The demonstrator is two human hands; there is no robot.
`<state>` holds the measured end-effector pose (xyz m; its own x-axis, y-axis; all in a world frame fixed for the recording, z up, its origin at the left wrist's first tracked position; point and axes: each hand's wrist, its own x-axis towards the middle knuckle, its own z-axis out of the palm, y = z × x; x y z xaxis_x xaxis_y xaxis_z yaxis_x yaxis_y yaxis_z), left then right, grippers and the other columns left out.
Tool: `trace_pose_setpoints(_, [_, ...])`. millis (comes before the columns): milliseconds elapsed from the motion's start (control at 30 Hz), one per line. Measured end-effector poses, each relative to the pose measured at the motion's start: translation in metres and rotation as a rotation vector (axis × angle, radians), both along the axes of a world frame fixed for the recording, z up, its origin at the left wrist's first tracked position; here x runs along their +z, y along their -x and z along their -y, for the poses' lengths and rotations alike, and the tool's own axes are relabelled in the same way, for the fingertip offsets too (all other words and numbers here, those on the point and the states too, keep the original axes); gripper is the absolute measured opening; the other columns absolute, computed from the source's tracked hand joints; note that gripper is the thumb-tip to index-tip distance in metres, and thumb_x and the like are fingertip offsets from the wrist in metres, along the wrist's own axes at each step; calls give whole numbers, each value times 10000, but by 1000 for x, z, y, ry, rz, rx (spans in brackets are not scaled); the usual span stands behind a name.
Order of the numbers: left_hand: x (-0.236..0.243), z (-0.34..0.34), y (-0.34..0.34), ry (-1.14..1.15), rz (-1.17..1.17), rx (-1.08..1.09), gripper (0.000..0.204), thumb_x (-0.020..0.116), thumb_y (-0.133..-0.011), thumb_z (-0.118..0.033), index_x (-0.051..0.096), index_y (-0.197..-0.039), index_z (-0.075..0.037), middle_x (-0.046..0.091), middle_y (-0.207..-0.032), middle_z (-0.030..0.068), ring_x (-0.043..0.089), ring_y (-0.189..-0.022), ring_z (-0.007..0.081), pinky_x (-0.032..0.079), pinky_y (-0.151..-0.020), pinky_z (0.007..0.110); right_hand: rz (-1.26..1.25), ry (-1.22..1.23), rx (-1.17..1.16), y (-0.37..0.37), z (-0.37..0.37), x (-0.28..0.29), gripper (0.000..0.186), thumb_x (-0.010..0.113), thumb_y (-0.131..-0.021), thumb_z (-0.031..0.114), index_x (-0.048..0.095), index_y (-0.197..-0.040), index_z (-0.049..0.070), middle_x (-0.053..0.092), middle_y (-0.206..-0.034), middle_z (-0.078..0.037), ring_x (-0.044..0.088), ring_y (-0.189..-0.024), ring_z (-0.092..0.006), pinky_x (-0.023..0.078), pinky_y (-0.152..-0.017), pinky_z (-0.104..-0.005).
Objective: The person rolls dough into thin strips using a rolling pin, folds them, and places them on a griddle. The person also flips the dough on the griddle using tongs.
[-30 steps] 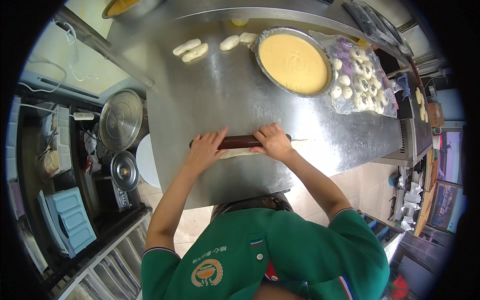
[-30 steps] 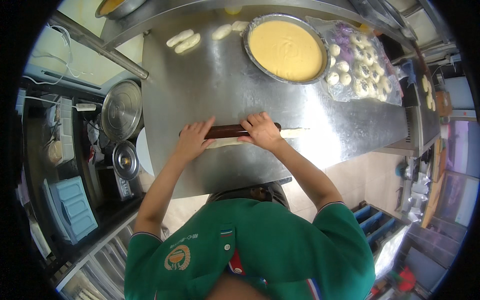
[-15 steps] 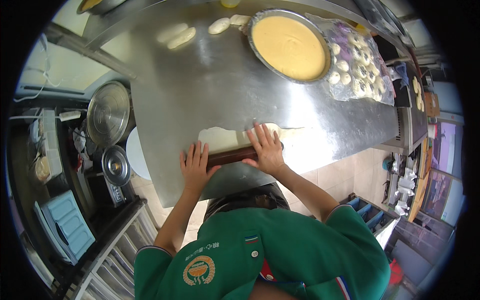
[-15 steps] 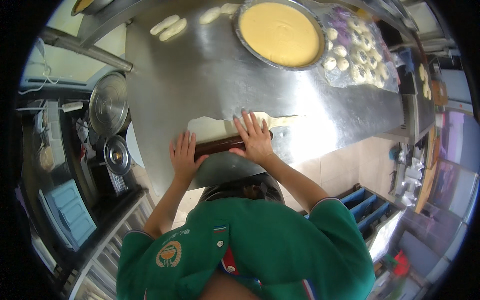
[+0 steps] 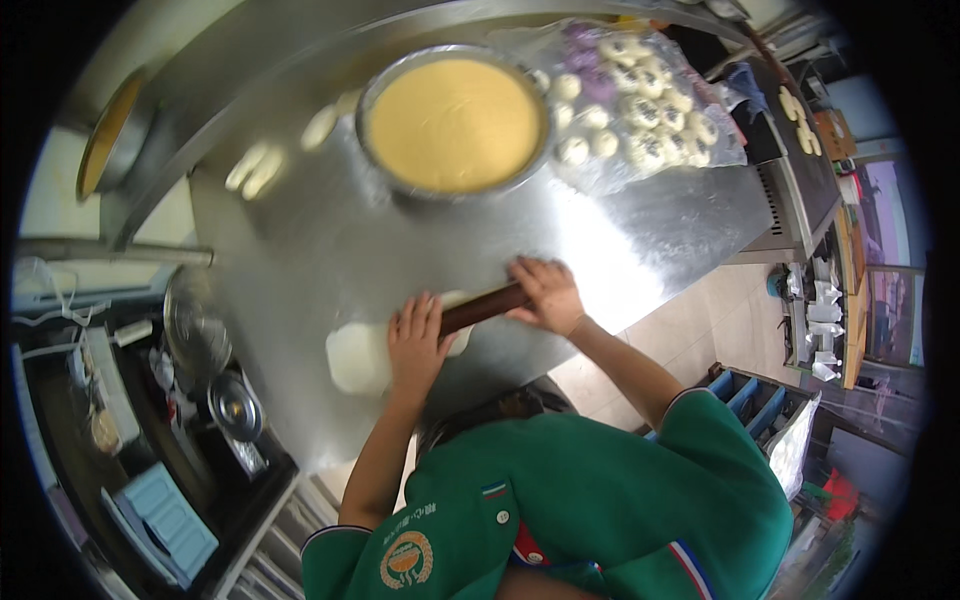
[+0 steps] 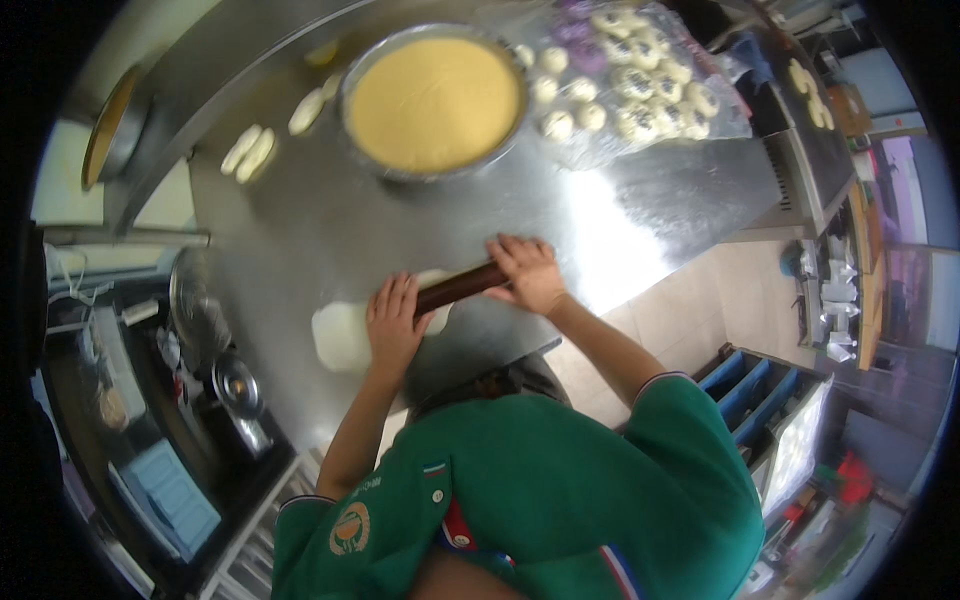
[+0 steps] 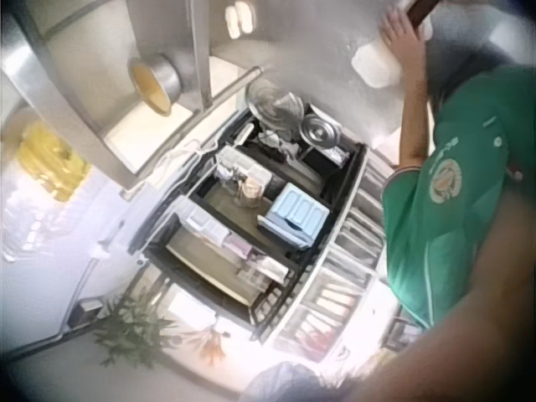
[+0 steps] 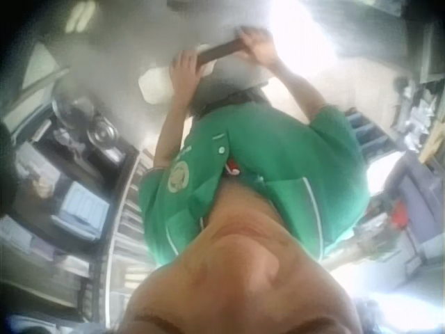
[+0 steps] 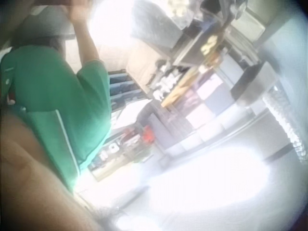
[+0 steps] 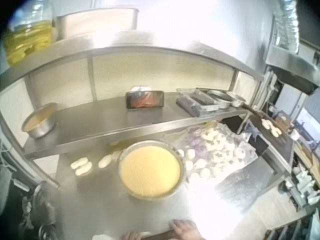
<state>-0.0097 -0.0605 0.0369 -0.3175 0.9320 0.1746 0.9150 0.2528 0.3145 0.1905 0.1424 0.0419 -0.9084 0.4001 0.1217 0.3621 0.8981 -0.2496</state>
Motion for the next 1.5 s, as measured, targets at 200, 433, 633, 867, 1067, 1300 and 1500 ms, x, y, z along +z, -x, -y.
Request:
trace_pose_setpoints(200, [-20, -32, 21, 185, 49, 147, 700, 626, -886, -439, 414, -1488, -151, 404, -1537, 91, 368, -1414, 299, 293, -1120, 557, 52, 95, 22, 27, -43, -17, 881, 487, -854, 734, 478, -1417, 56, 419, -1481, -214, 406, -1364, -374, 357, -1092, -486])
trace_pose_setpoints(433, [-16, -86, 60, 211, -101, 307, 594, 549, -948, -365, 411, -1478, -136, 514, -1424, 105, 446, -1339, 271, 207, -1136, 614, 2, 153, 58, 66, -87, -27, 824, 461, -897, 679, 471, -1421, 44, 386, -1507, -213, 342, -1399, -388, 280, -1121, -556])
trace_pose_setpoints(633, [20, -90, 73, -20, -49, -77, 694, 707, -818, -363, 475, -1391, -46, 596, -1050, 107, 549, -1043, 268, 392, -928, 446, -196, -97, 346, 46, -100, -4, 598, 621, -856, 506, 567, -1251, 61, 584, -1121, -136, 575, -1014, -304, 470, -851, -404])
trace_pose_setpoints(867, [26, -54, 7, 105, 173, -29, 767, 659, -857, -489, 408, -1449, -72, 563, -1220, 129, 545, -1096, 327, 435, -947, 463, 172, 31, 202, 10, -78, 25, 693, 623, -829, 603, 559, -1289, 89, 554, -1127, -128, 534, -1077, -299, 392, -987, -477])
trace_pose_setpoints(1067, [1, -50, -1, 61, 41, 261, 844, 681, -834, -492, 362, -1487, -65, 302, -1557, 205, 294, -1430, 365, 200, -1101, 656, 122, 13, -158, 30, -59, -5, 888, 568, -842, 669, 364, -1498, 106, 310, -1542, -196, 263, -1442, -363, 246, -1153, -543])
trace_pose_setpoints(1300, [-18, 23, -53, 61, -174, 29, 774, 693, -798, -486, 471, -1425, -90, 506, -1399, 118, 455, -1316, 284, 317, -1063, 585, 147, -24, -4, -45, 2, 14, 833, 697, -784, 555, 425, -1462, 154, 379, -1499, -162, 390, -1355, -348, 327, -1096, -501])
trace_pose_setpoints(1500, [-19, 37, -45, 21, -88, -109, 719, 673, -831, -462, 479, -1421, -100, 599, -1126, 74, 566, -1045, 241, 414, -908, 458, -62, -50, 193, -67, 12, 5, 606, 688, -835, 267, 503, -1404, 171, 564, -1068, -75, 530, -998, -272, 412, -870, -420])
